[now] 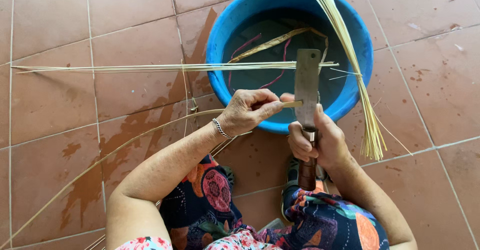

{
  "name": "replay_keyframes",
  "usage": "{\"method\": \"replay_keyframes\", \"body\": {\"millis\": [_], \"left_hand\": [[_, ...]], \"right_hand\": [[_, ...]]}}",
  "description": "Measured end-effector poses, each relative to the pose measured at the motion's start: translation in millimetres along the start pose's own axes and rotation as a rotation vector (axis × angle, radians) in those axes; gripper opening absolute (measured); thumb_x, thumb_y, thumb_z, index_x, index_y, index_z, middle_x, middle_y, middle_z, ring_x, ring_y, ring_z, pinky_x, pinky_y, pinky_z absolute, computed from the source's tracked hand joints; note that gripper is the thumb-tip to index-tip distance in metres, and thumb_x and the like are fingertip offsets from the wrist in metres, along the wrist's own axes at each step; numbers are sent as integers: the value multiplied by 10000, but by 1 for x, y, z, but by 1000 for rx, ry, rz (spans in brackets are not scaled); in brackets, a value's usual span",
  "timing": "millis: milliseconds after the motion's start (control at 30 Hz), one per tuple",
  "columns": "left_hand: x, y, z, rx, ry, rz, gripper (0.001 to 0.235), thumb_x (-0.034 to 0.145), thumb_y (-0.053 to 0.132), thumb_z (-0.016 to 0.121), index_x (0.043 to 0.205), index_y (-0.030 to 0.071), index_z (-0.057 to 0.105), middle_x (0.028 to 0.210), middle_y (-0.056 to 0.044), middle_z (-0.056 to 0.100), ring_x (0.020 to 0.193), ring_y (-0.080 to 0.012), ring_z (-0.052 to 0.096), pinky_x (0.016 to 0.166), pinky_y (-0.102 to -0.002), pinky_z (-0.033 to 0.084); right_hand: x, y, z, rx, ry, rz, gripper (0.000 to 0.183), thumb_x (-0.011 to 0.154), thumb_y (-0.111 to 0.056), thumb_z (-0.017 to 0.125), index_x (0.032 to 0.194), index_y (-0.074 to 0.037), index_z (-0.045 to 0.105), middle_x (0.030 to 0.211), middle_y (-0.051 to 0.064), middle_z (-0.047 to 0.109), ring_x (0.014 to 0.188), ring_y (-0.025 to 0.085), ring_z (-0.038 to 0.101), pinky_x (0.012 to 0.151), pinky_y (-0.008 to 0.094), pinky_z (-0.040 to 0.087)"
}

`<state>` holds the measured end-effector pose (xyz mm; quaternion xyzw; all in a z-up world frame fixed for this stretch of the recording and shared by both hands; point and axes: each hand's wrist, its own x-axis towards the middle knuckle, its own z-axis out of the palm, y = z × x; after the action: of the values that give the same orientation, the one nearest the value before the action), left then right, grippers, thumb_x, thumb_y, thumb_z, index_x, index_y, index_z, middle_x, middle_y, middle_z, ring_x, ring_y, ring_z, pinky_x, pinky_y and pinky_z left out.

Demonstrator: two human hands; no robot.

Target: The person sits on a tiled floor and uses a large knife to split long bamboo stalks into thin strips. They hold the stalks with one hand and draw the knife along the length to separate the fibers, placing the finished strips on the floor.

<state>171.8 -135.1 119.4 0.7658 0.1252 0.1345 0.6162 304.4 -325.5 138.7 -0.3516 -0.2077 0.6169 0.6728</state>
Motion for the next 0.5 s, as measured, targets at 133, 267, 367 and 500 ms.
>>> {"method": "replay_keyframes", "body": {"millis": [133, 267, 367, 500], "left_hand": [[-2, 2, 2, -57, 8, -22, 195, 1002, 213, 705, 1035, 41, 790, 708, 89, 569, 648, 6, 438, 548, -195, 371], [1, -7, 5, -76, -3, -27, 206, 1013, 217, 698, 987, 27, 773, 778, 76, 687, 710, 24, 543, 597, -178, 459], [1, -12, 4, -123, -43, -38, 209, 1006, 226, 706, 1006, 27, 770, 788, 54, 669, 701, 8, 520, 595, -181, 430], [0, -20, 4, -75, -29, -17, 225, 1005, 241, 714, 973, 23, 760, 807, 35, 698, 736, 5, 554, 634, -182, 473]], "right_hand": [[0, 3, -3, 59, -62, 17, 597, 1098, -567, 319, 1415, -94, 498, 565, 15, 410, 403, 105, 329, 395, 273, 330], [-1, 7, -6, 145, -81, 56, 639, 1082, -594, 303, 1432, -106, 523, 559, -21, 378, 394, 64, 299, 381, 236, 306], [0, 8, -5, 128, -81, 61, 624, 1073, -600, 304, 1412, -122, 517, 554, -24, 372, 396, 69, 300, 388, 239, 307], [2, 15, -7, 114, -64, 64, 591, 1058, -601, 317, 1381, -144, 507, 549, -19, 383, 392, 77, 304, 383, 241, 308]]}}
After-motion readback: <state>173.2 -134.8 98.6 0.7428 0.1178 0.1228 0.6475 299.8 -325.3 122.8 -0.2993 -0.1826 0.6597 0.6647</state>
